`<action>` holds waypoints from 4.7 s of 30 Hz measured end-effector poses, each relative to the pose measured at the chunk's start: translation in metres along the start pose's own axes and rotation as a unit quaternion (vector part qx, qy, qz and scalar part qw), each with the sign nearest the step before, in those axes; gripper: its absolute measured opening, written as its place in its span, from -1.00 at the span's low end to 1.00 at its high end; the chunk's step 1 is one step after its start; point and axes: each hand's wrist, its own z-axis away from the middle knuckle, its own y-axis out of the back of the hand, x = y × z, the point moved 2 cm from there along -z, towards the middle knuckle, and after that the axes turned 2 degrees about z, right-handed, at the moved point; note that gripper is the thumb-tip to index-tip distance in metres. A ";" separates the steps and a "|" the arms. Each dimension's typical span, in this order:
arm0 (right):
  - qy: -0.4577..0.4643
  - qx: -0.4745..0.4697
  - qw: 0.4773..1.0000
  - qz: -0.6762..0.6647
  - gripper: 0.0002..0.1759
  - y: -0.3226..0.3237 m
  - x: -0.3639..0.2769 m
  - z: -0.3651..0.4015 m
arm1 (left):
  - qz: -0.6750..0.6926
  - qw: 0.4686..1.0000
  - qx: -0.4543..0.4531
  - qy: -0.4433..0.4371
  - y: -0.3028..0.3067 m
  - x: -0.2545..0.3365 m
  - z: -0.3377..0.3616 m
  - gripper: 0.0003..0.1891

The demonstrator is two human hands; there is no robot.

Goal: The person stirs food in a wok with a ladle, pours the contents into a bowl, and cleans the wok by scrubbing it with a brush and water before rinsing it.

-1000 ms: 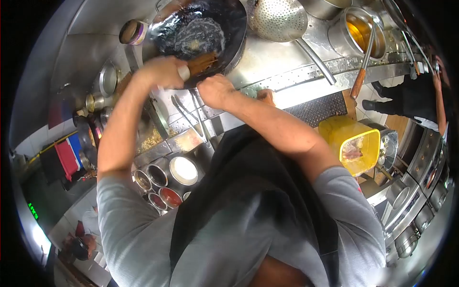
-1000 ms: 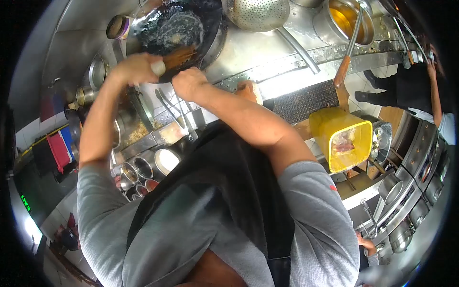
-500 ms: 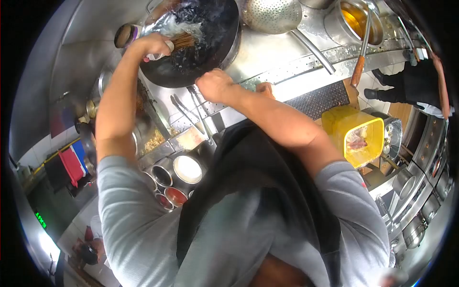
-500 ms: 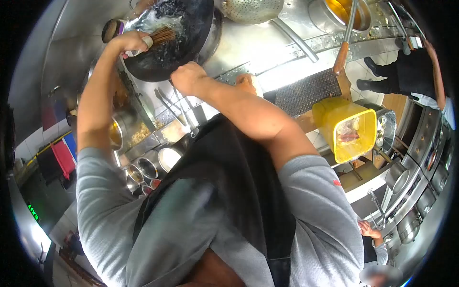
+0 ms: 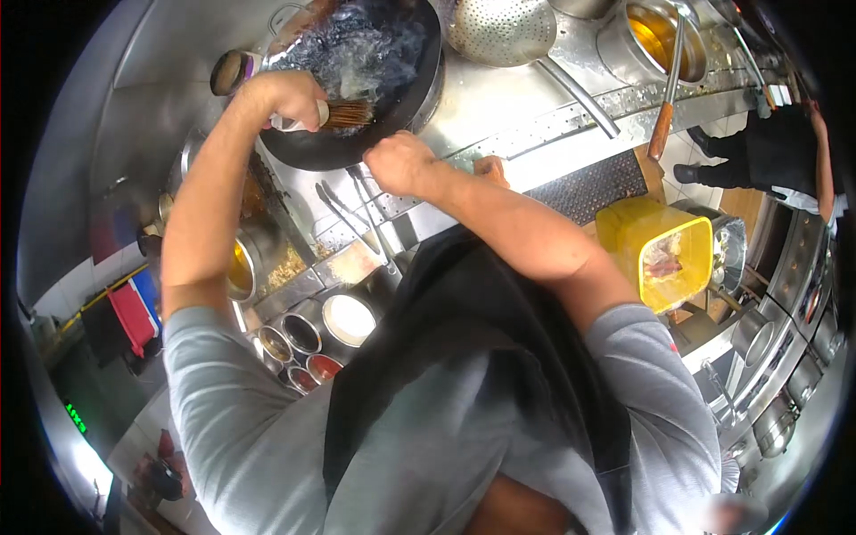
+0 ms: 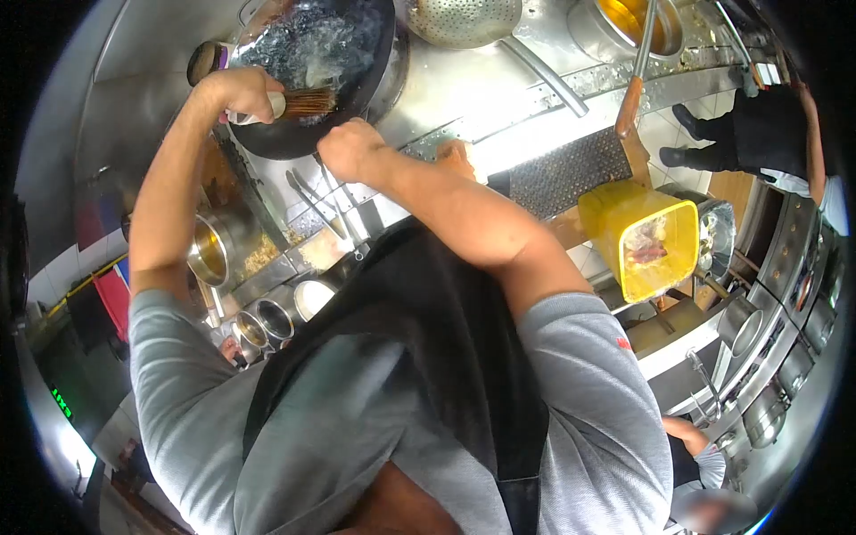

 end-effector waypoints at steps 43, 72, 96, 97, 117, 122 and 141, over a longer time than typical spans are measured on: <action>-0.011 0.028 1.000 -0.010 -0.72 -0.004 0.002 0.003 | 0.015 0.975 0.195 0.104 -0.049 -0.050 -0.092 -0.66; -0.039 0.024 0.999 0.020 -0.71 -0.009 -0.004 -0.003 | -0.011 0.978 0.144 0.150 -0.135 -0.058 -0.015 -0.64; -0.016 0.047 0.998 0.036 -0.73 -0.004 -0.004 -0.004 | 0.482 0.845 0.210 -0.104 -0.123 0.012 -0.089 -0.08; -0.032 0.027 0.998 0.042 -0.71 -0.006 -0.003 -0.007 | 0.444 0.867 0.193 -0.117 -0.133 0.009 -0.064 -0.08; 0.016 0.312 0.949 -0.051 -0.79 0.056 -0.077 0.123 | 0.642 0.439 0.624 0.078 -0.368 -0.017 0.073 -0.25; -0.042 0.359 0.924 -0.122 -0.78 0.074 -0.091 0.123 | 0.700 0.419 0.570 0.100 -0.435 0.023 0.028 -0.25; -0.055 0.394 0.895 -0.201 -0.81 0.049 -0.084 0.103 | 0.491 0.548 0.667 0.120 -0.427 0.024 0.017 -0.60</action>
